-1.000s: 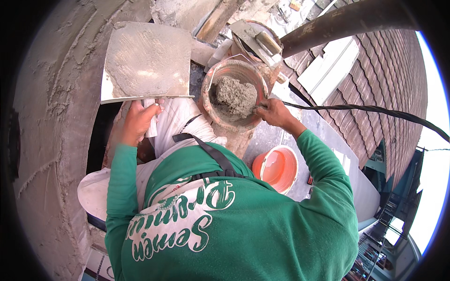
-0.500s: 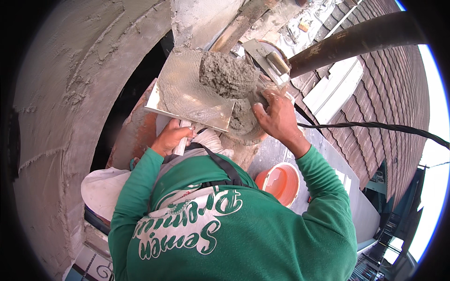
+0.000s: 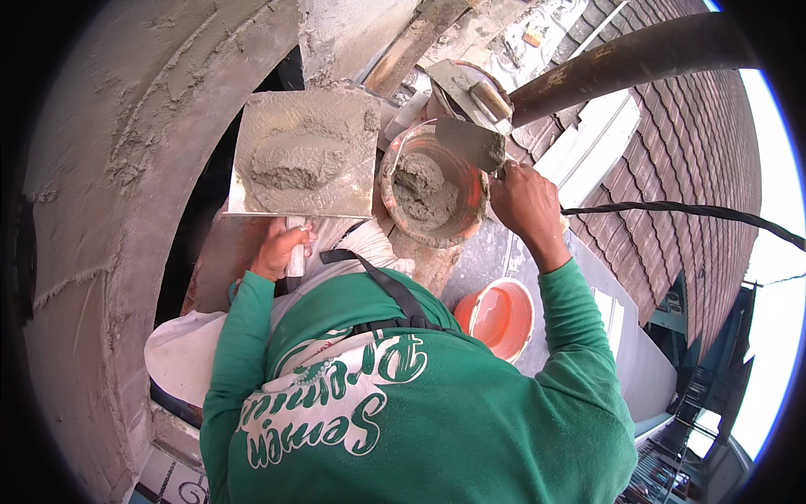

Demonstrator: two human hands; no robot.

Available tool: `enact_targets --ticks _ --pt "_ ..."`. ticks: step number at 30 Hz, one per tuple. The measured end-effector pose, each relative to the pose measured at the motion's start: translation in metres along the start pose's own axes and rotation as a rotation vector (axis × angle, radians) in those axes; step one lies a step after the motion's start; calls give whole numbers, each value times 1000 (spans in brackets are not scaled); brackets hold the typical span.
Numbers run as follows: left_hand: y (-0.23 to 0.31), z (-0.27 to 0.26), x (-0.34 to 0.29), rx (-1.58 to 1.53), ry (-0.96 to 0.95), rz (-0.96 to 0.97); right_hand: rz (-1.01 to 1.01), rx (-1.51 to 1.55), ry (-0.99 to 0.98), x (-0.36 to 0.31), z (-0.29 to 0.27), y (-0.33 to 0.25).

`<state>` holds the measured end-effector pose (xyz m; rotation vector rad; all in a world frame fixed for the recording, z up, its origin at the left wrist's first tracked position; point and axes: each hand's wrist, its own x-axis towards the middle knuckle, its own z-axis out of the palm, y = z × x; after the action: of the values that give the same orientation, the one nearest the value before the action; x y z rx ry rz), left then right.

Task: The person scoops plaster from a bucket onto a hawk and uses a trowel to apply and smooth the plaster onto an exterior wall. The person repeatedly transfers material and spreads it across the surface.

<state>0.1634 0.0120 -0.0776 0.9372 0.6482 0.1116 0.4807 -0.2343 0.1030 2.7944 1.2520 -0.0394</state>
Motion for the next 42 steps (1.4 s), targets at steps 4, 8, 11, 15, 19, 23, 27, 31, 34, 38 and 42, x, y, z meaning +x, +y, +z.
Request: enact_targets --ticks 4,8,11,15,19,23,27,31,34,38,42 --pt "4 -9 -4 -48 7 21 -132 -279 -7 36 59 12" --pt "6 -12 -10 -64 48 25 -447 -401 58 68 106 14" --pt "5 -15 -10 -77 36 65 -600 -409 24 80 127 6" --pt "5 -16 -15 -71 34 91 -479 -405 -164 90 132 0" --pt "10 -16 -20 -54 29 74 -338 -211 -416 102 134 2" --pt "10 -14 -23 -72 66 106 -334 -124 -542 105 142 8" --pt "9 -15 -20 -93 64 113 -358 -5 -509 96 151 9" --pt "9 -17 -17 -70 66 108 -328 92 -536 84 158 7" --pt "12 -17 -15 -64 52 93 -324 87 -567 80 162 8" --pt "15 -13 -14 -53 89 78 -331 98 -562 76 162 12" --pt "21 -12 -14 -43 67 90 -438 196 -556 71 148 13"
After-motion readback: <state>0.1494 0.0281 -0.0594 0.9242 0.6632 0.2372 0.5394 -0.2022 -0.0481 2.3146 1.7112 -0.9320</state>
